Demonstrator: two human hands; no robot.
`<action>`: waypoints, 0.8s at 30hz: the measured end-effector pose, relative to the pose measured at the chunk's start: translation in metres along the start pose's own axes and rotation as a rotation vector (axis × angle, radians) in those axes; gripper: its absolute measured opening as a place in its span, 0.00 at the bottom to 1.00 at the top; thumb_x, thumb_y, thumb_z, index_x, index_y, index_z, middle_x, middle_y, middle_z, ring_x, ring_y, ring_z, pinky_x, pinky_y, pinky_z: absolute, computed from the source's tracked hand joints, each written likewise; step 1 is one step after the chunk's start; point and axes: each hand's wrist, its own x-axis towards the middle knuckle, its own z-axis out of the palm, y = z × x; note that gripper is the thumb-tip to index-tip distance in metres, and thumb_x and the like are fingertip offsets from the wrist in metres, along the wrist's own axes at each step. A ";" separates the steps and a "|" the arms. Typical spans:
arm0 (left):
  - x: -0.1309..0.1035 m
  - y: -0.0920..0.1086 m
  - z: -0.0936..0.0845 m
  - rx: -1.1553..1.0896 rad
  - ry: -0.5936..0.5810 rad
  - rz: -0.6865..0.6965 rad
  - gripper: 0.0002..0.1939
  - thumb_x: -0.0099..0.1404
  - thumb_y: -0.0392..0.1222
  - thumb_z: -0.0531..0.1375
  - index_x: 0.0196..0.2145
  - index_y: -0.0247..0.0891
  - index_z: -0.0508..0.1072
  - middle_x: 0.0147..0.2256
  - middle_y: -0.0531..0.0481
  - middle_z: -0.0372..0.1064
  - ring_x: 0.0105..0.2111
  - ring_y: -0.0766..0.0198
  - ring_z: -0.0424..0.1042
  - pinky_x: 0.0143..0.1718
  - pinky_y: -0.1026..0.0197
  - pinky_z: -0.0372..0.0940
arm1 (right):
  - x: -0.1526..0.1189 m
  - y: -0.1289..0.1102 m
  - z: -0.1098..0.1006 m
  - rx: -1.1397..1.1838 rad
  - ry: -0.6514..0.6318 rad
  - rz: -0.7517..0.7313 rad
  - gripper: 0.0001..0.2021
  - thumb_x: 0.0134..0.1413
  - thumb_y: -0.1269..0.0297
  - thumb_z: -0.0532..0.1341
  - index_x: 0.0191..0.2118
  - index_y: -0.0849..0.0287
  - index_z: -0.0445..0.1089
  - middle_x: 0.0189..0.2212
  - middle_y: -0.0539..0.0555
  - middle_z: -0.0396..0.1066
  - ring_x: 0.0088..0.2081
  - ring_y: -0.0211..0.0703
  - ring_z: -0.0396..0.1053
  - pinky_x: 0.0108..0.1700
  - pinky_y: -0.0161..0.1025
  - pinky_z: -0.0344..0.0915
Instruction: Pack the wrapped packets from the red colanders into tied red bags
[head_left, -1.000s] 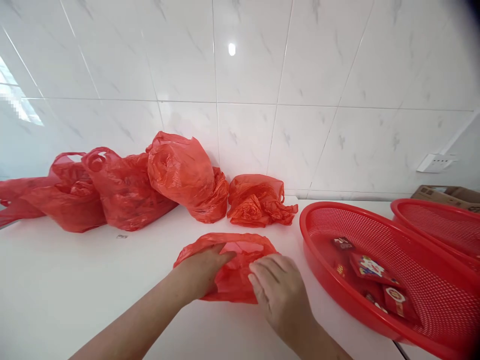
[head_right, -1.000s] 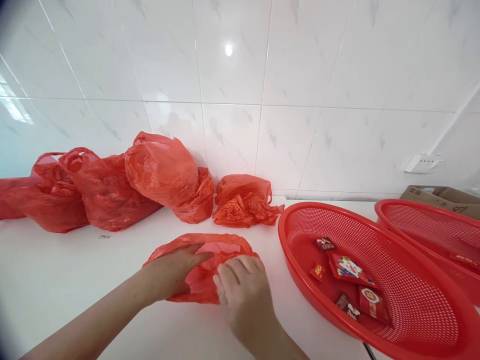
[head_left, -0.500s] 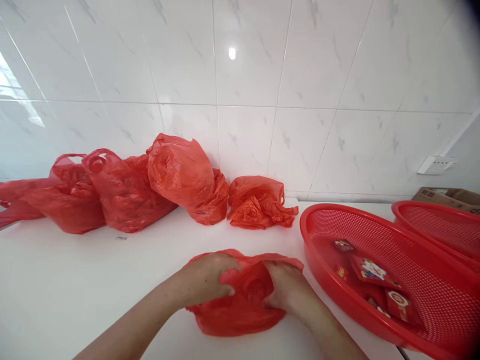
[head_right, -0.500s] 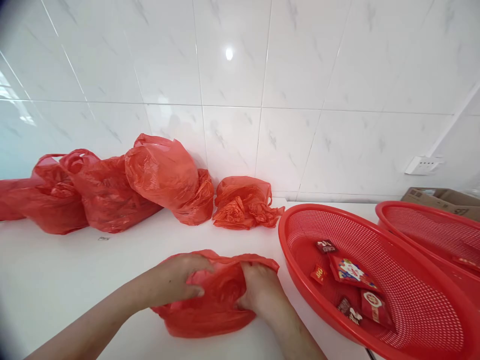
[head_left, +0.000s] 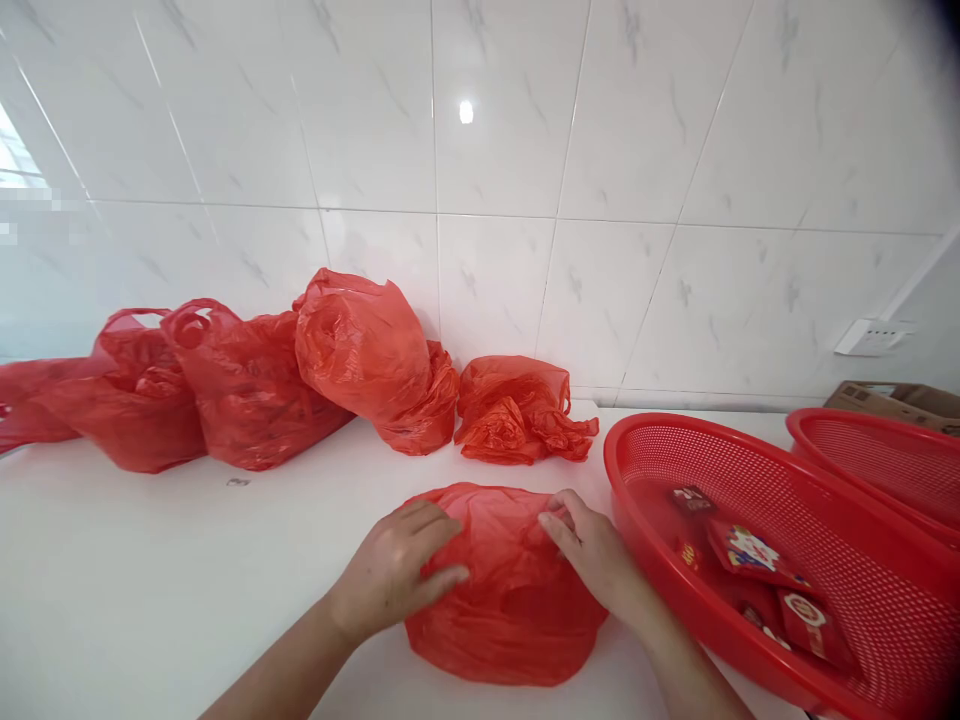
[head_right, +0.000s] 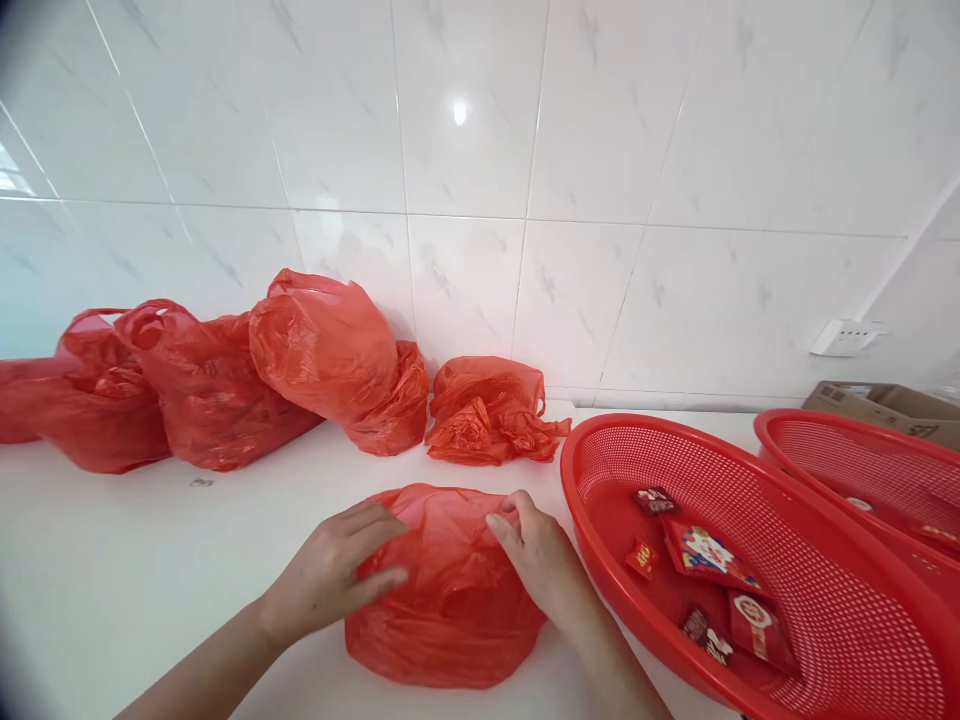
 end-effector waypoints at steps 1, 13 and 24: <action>-0.003 0.005 0.000 0.005 0.001 0.065 0.18 0.60 0.52 0.59 0.43 0.37 0.71 0.36 0.43 0.71 0.37 0.55 0.69 0.40 0.52 0.65 | 0.001 0.000 0.003 -0.039 0.036 0.031 0.14 0.60 0.54 0.48 0.41 0.57 0.63 0.25 0.50 0.70 0.26 0.41 0.67 0.29 0.36 0.59; -0.029 0.006 0.012 0.112 0.112 0.134 0.16 0.58 0.51 0.62 0.42 0.42 0.71 0.38 0.47 0.71 0.45 0.53 0.67 0.59 0.39 0.44 | -0.008 -0.020 0.010 -0.483 0.327 -0.177 0.10 0.61 0.67 0.50 0.36 0.57 0.68 0.33 0.55 0.69 0.34 0.43 0.67 0.34 0.38 0.59; 0.016 -0.022 -0.010 -0.531 0.138 -0.887 0.28 0.57 0.56 0.58 0.53 0.44 0.64 0.41 0.46 0.65 0.34 0.59 0.71 0.30 0.58 0.67 | -0.020 -0.036 0.026 -0.467 0.096 -0.336 0.10 0.55 0.66 0.59 0.43 0.56 0.72 0.40 0.56 0.71 0.42 0.49 0.68 0.45 0.47 0.64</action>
